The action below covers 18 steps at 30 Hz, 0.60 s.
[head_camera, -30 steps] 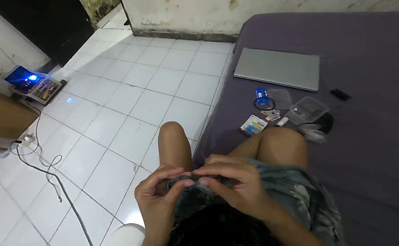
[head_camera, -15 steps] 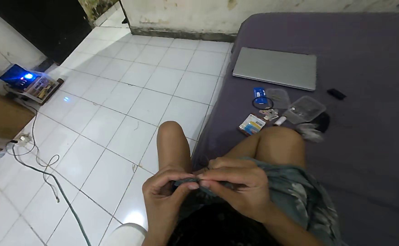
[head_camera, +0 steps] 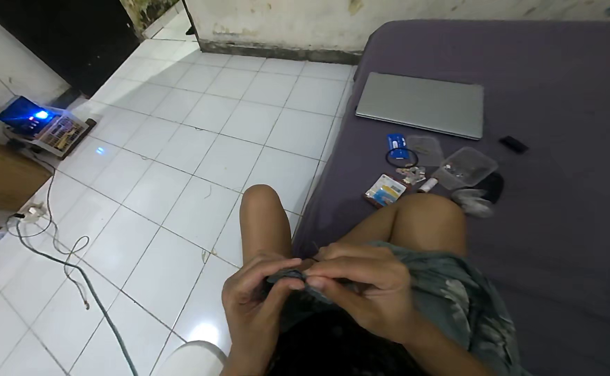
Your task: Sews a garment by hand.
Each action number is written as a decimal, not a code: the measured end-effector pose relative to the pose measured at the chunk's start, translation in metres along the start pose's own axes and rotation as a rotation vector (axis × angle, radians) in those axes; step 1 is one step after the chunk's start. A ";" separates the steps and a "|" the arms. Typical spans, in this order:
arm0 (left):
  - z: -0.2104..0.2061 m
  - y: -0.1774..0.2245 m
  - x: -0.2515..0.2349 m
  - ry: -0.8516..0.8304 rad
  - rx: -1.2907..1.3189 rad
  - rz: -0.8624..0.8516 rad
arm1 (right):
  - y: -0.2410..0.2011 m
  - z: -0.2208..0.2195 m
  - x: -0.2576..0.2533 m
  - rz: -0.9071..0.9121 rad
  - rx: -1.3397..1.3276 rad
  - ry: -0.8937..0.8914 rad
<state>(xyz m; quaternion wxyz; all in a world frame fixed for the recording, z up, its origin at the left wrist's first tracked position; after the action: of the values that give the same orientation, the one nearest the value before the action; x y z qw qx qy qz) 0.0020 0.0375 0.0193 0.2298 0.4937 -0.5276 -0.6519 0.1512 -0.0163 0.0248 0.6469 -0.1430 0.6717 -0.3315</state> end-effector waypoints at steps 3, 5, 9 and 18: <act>0.001 -0.001 0.000 -0.012 0.027 0.024 | 0.001 -0.001 0.003 -0.024 0.002 0.003; 0.000 -0.001 0.001 0.004 0.035 0.035 | 0.004 -0.001 0.004 -0.068 -0.007 -0.012; 0.004 0.003 -0.001 0.068 -0.039 0.081 | 0.008 0.006 0.001 -0.150 -0.009 -0.104; 0.005 0.005 0.003 0.108 0.055 0.141 | 0.005 0.023 -0.008 -0.237 0.272 -0.110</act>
<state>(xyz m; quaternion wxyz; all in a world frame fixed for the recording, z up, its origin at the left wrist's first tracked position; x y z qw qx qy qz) -0.0051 0.0359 0.0223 0.2896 0.4959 -0.5655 -0.5920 0.1753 -0.0134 0.0293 0.6523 -0.1502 0.5627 -0.4850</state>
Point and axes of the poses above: each hand's wrist, its own x-axis away from the middle knuckle, its own z-axis out of the back of the hand, y = z × x, the point moved 4 cm from there along -x, towards the middle knuckle, and after that the axes turned 7 degrees about z, right-handed, at the moved point
